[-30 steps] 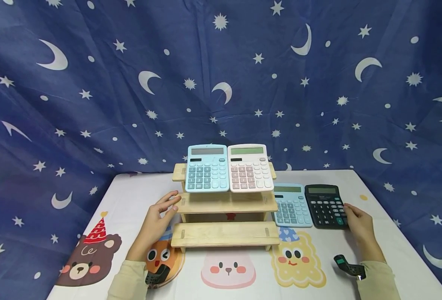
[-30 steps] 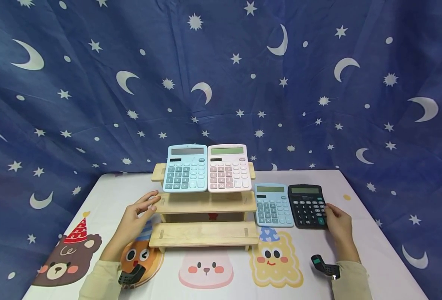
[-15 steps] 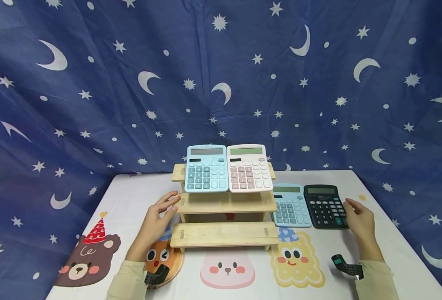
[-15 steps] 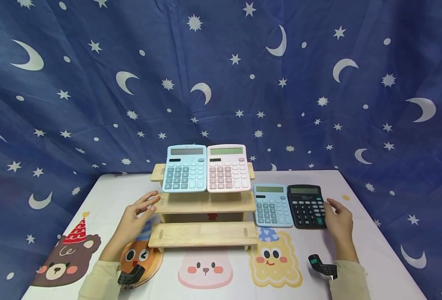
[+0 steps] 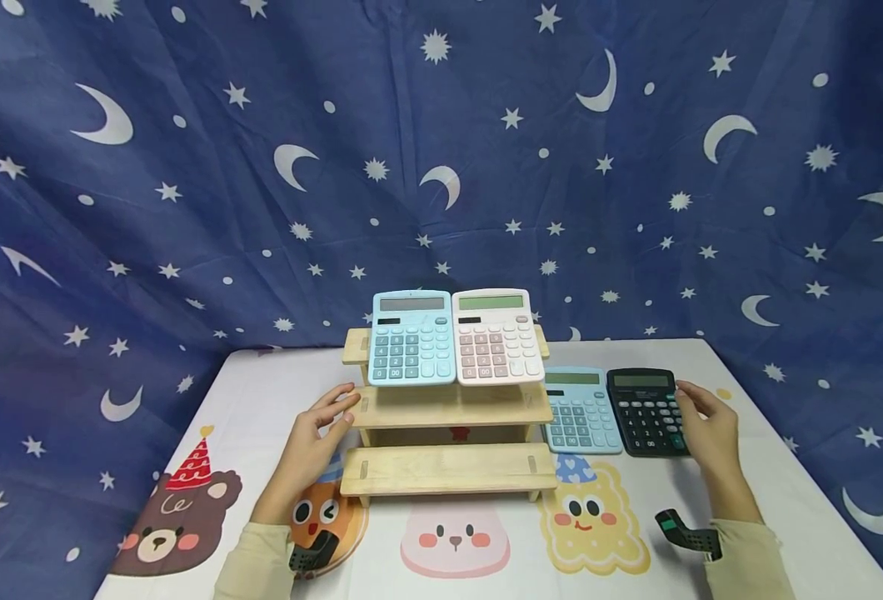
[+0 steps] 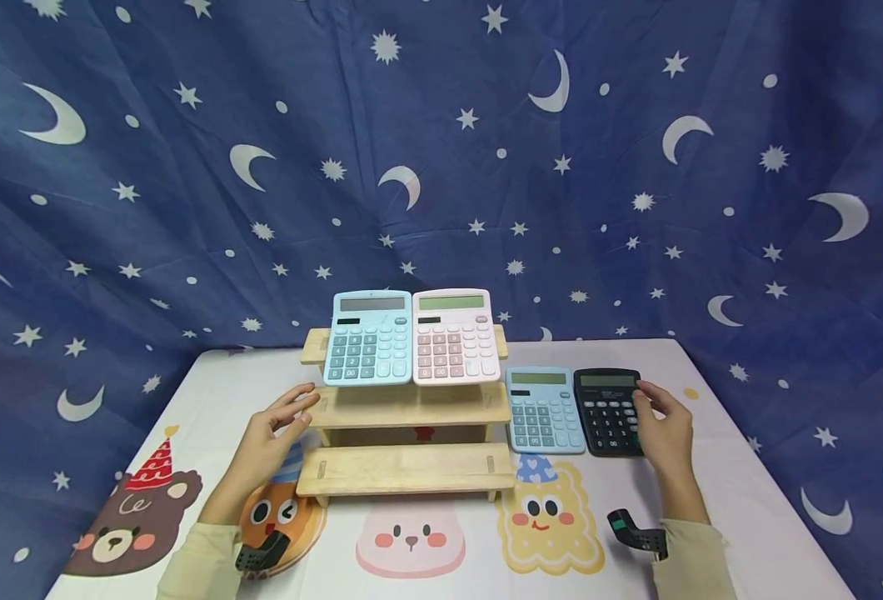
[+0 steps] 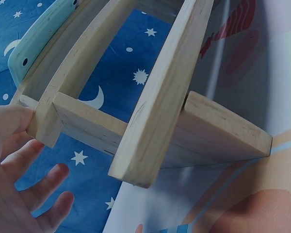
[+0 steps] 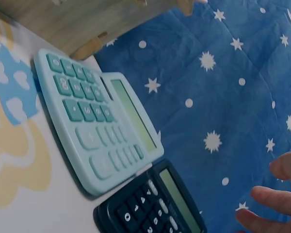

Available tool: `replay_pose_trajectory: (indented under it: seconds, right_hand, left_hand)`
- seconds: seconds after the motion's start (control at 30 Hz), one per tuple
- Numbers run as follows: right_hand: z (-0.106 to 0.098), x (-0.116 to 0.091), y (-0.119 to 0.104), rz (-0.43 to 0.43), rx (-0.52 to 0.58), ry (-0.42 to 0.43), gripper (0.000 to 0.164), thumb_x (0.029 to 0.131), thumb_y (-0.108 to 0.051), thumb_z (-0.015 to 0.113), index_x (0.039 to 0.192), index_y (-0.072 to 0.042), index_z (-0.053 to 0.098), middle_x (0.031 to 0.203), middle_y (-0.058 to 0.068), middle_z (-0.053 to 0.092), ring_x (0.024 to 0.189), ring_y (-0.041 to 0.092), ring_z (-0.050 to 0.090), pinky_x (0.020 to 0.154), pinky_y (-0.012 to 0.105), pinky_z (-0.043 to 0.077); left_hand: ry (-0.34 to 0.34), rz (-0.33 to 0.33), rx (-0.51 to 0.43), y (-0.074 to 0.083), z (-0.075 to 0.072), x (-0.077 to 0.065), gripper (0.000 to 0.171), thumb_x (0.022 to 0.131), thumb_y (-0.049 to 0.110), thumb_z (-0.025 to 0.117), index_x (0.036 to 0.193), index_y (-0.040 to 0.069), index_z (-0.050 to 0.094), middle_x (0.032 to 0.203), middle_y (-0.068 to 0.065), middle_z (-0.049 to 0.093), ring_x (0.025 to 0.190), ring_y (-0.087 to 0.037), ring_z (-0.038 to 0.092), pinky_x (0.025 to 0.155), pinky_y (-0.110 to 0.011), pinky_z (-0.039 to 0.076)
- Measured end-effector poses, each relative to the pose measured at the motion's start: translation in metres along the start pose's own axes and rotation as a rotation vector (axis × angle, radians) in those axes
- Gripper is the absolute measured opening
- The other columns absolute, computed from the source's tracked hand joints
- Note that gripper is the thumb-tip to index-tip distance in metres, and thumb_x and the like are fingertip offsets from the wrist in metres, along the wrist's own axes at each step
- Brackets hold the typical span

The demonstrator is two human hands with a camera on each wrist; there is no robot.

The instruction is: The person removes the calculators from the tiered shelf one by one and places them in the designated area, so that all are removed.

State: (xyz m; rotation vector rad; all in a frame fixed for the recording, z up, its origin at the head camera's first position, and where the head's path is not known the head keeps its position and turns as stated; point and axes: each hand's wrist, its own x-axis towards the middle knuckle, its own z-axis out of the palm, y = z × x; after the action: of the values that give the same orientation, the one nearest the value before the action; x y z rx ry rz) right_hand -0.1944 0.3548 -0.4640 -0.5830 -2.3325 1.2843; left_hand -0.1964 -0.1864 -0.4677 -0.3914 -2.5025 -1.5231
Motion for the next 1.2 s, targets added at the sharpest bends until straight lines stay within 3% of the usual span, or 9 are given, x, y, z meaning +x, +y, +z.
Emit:
replay_pose_trajectory:
  seconds: [0.13,0.23,0.37,0.53,0.7,0.77,0.87,0.97,1.2]
  right_hand:
    - [0.003,-0.005,-0.008,-0.011,0.005,-0.019,0.042,0.106,-0.026,0.048,0.138,-0.002,0.061,0.139,0.023,0.06,0.103,-0.011,0.043,0.103,0.031,0.038]
    - [0.005,-0.007,-0.013,-0.03,0.009,-0.054,0.043,0.106,-0.026,0.047,0.14,-0.002,0.059,0.141,0.022,0.06,0.111,-0.005,0.047,0.11,0.041,0.039]
    - [0.007,-0.011,-0.019,-0.065,0.023,-0.09,0.044,0.107,-0.027,0.047,0.141,-0.002,0.057,0.142,0.023,0.059,0.106,-0.012,0.045,0.114,0.05,0.038]
    - [0.01,-0.015,-0.023,-0.143,0.012,-0.099,0.041,0.106,-0.026,0.05,0.139,-0.003,0.06,0.134,0.021,0.063,0.096,-0.019,0.043,0.097,0.025,0.04]
    - [0.01,-0.019,-0.026,-0.233,0.029,-0.112,0.039,0.105,-0.024,0.053,0.135,-0.002,0.063,0.109,-0.02,0.066,0.092,-0.018,0.048,0.083,0.012,0.037]
    - [0.01,-0.02,-0.028,-0.258,0.038,-0.116,0.038,0.104,-0.023,0.054,0.134,-0.001,0.064,0.106,-0.027,0.061,0.091,-0.02,0.05,0.081,0.01,0.038]
    - [0.011,-0.022,-0.032,-0.287,0.039,-0.135,0.038,0.105,-0.021,0.053,0.134,0.0,0.063,0.115,-0.004,0.072,0.093,-0.023,0.049,0.083,0.008,0.037]
    - [0.013,-0.026,-0.037,-0.31,0.03,-0.17,0.039,0.106,-0.023,0.05,0.136,0.001,0.06,0.128,0.023,0.068,0.099,-0.023,0.047,0.086,0.007,0.036]
    - [0.021,-0.035,-0.043,-0.347,0.05,-0.232,0.04,0.106,-0.021,0.051,0.138,0.002,0.058,0.131,0.027,0.065,0.101,-0.022,0.048,0.083,0.006,0.039]
  left_hand:
    - [0.001,0.001,0.007,0.0,0.0,-0.001,0.037,0.102,0.012,0.059,0.134,-0.004,0.062,0.151,-0.018,0.052,0.145,-0.04,0.043,0.106,-0.067,0.04]
    - [0.005,-0.002,0.012,-0.001,-0.001,-0.002,0.036,0.102,0.013,0.058,0.134,-0.003,0.063,0.151,-0.017,0.052,0.145,-0.04,0.043,0.106,-0.067,0.04]
    - [0.005,-0.002,0.014,-0.002,-0.001,-0.002,0.036,0.102,0.013,0.058,0.134,-0.002,0.063,0.151,-0.017,0.052,0.145,-0.04,0.043,0.106,-0.067,0.04]
    - [0.004,-0.001,0.011,-0.004,0.0,-0.002,0.036,0.103,0.014,0.058,0.135,-0.002,0.063,0.151,-0.017,0.052,0.145,-0.039,0.043,0.105,-0.067,0.04]
    - [0.002,-0.003,0.005,-0.004,0.001,-0.001,0.036,0.102,0.014,0.058,0.135,-0.002,0.063,0.152,-0.018,0.052,0.145,-0.039,0.043,0.106,-0.067,0.04]
    - [0.002,-0.007,0.003,-0.004,0.001,-0.001,0.036,0.102,0.014,0.058,0.135,-0.002,0.063,0.152,-0.017,0.052,0.145,-0.039,0.043,0.106,-0.066,0.039]
    - [0.001,-0.011,0.001,-0.004,0.001,-0.001,0.036,0.103,0.014,0.058,0.135,-0.001,0.063,0.152,-0.017,0.051,0.146,-0.039,0.042,0.106,-0.067,0.039]
    - [0.002,-0.015,-0.001,-0.003,0.001,-0.001,0.036,0.103,0.014,0.058,0.135,-0.001,0.063,0.152,-0.017,0.051,0.146,-0.039,0.042,0.107,-0.066,0.039]
    - [0.001,-0.009,0.001,-0.002,0.001,0.0,0.036,0.103,0.014,0.058,0.135,-0.001,0.063,0.152,-0.017,0.052,0.146,-0.039,0.042,0.106,-0.066,0.039]
